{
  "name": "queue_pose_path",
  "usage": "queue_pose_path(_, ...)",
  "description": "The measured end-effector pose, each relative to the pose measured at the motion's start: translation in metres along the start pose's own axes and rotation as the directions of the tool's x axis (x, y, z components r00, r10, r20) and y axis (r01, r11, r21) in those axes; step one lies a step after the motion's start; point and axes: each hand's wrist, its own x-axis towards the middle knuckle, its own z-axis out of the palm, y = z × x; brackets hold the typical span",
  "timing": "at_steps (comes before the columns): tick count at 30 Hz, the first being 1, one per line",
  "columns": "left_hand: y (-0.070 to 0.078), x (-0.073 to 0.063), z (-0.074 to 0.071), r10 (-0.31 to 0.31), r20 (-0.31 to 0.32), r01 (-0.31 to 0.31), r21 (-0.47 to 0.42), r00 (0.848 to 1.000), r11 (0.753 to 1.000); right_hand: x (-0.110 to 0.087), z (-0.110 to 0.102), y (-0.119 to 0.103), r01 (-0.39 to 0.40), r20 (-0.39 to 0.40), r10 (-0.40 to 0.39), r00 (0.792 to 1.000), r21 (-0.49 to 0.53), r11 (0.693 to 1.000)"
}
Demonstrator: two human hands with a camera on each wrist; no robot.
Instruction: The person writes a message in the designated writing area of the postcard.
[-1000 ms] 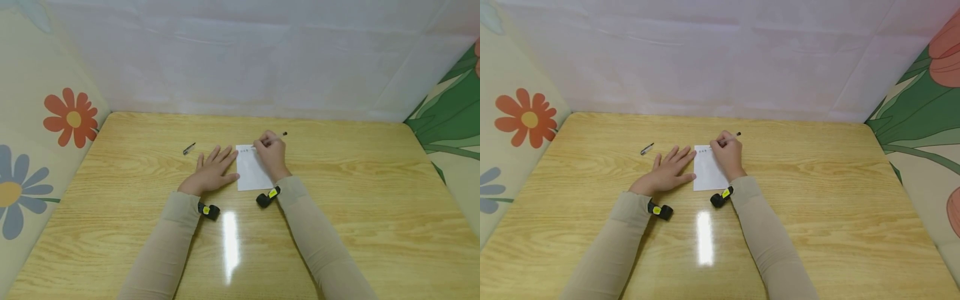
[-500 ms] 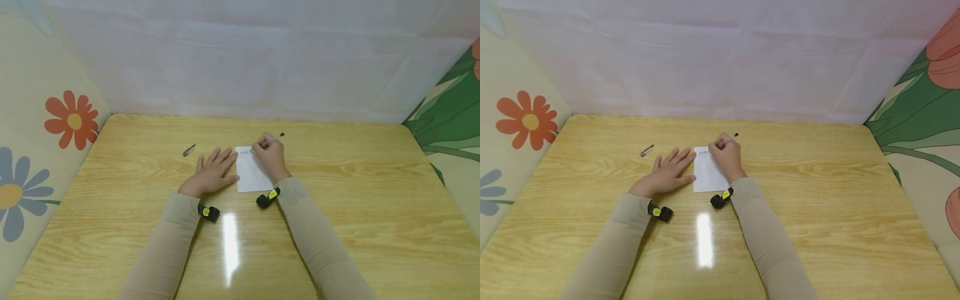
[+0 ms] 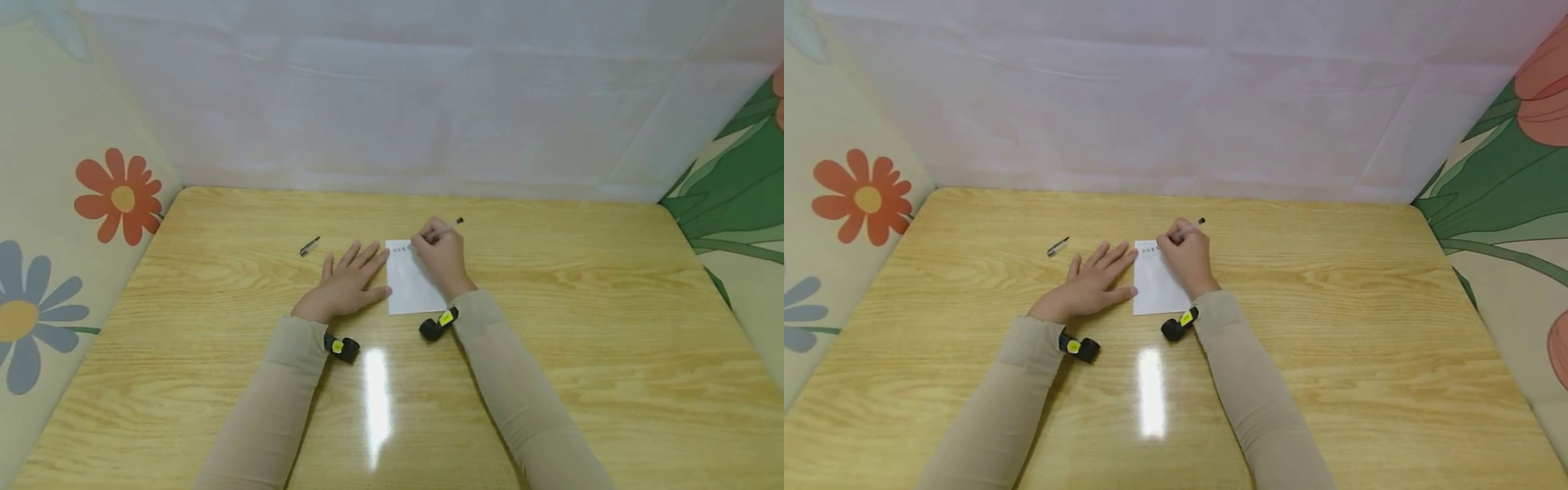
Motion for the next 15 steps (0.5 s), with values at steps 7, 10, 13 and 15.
queue_pose_path(7, 0.0019, -0.0016, -0.0008, -0.001, 0.0, 0.001, 0.002, 1.0, 1.0, -0.0001, -0.0003, -0.0009, 0.007, -0.004, -0.007, 1.0, -0.01, 1.0)
queue_pose_path(10, 0.0023, -0.002, -0.001, -0.002, 0.001, 0.002, 0.0, 1.0, 1.0, -0.0001, -0.0003, -0.0011, 0.008, -0.007, -0.008, 1.0, -0.011, 1.0)
queue_pose_path(13, 0.0021, -0.0014, -0.0008, -0.001, 0.0, 0.001, -0.005, 1.0, 1.0, -0.0001, -0.0002, -0.0011, 0.011, -0.01, -0.011, 1.0, -0.013, 1.0)
queue_pose_path(15, 0.0019, -0.001, -0.0006, 0.0, -0.003, 0.0, -0.006, 1.0, 1.0, 0.0001, 0.0, -0.0009, 0.012, -0.012, -0.012, 1.0, -0.015, 1.0)
